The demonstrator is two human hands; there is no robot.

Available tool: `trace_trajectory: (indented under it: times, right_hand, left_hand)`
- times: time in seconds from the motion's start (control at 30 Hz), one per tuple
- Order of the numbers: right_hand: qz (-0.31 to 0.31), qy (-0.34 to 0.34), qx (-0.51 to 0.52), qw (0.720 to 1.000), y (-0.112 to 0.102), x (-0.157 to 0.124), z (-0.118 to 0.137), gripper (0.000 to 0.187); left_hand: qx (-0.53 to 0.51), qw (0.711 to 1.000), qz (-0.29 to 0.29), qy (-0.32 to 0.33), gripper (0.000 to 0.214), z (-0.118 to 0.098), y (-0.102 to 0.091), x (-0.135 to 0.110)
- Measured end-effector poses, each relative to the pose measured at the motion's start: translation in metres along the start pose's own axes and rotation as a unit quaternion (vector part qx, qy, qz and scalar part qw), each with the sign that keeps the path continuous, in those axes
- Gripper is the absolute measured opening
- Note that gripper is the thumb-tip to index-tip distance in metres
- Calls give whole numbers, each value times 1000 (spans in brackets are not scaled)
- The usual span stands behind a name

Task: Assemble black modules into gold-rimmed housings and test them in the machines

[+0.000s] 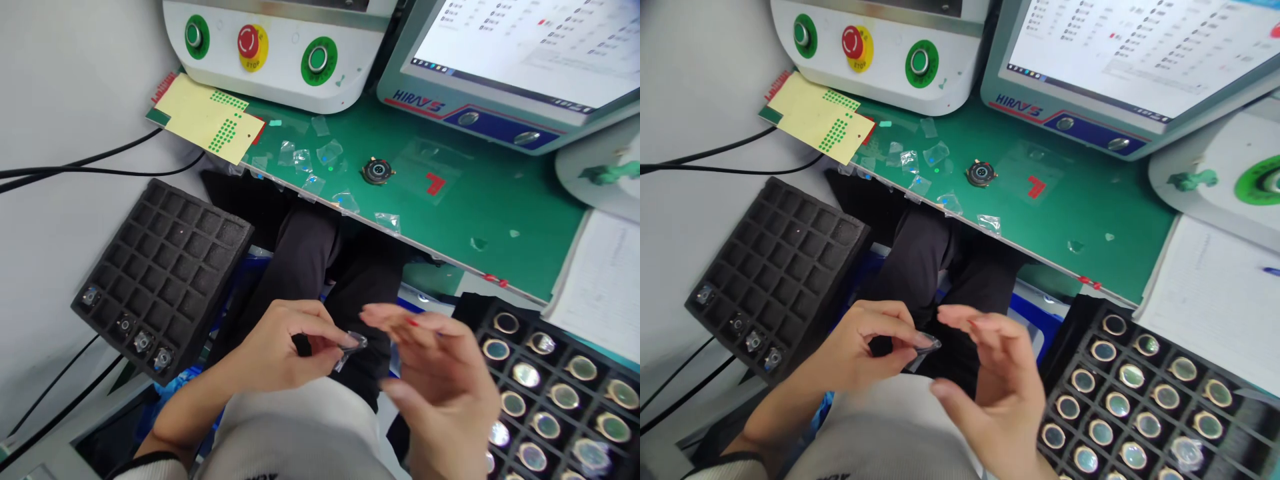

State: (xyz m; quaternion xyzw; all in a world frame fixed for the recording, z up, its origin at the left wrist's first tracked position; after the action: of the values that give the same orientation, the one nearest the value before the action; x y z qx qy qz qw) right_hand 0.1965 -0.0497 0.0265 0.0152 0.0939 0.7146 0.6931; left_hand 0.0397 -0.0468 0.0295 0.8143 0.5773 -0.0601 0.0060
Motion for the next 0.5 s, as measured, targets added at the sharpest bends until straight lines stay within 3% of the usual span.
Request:
trace_trajectory:
  times: [0.07, 0.2, 0.27, 0.33, 0.4, 0.43, 0.47, 0.5]
  right_hand:
    - [11, 13, -76, 997, 7, 0, -1, 41]
    - [33, 28, -112, 993, 14, 2, 2, 18]
    - [31, 28, -96, 995, 6, 7, 4, 12]
    - [-40, 8, -110, 993, -18, 17, 5, 12]
    - [-190, -75, -201, 958, -53, 31, 12, 17]
    - [-266, -128, -262, 919, -69, 38, 16, 19]
    - [-315, -188, -329, 870, -77, 46, 18, 18]
    - [-323, -214, -367, 846, -82, 60, 14, 15]
  left_hand:
    - [23, 1000, 8, 3, 21, -1, 2, 1]
    - [56, 998, 36, 21, 18, -3, 5, 4]
    - [44, 998, 49, 23, 17, -2, 4, 4]
    - [40, 999, 23, 10, 17, 4, -6, 4]
    - [53, 998, -37, -14, 17, 13, -21, 3]
    - [66, 995, -66, -23, 18, 17, -29, 2]
    - [82, 992, -87, -29, 18, 19, -35, 1]
    - [101, 990, -97, -29, 19, 21, -38, 1]
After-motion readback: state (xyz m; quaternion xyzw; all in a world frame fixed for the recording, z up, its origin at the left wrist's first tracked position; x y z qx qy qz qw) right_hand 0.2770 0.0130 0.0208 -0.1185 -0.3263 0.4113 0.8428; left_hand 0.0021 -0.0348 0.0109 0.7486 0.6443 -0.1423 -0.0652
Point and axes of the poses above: each hand's wrist, its own x-axis towards the middle knuckle, its own y-axis out of the palm, z = x × y, the point moved 8 cm from there along x, towards the middle knuckle, and after that the axes turned 7 degrees about y, right-handed, at the moved point
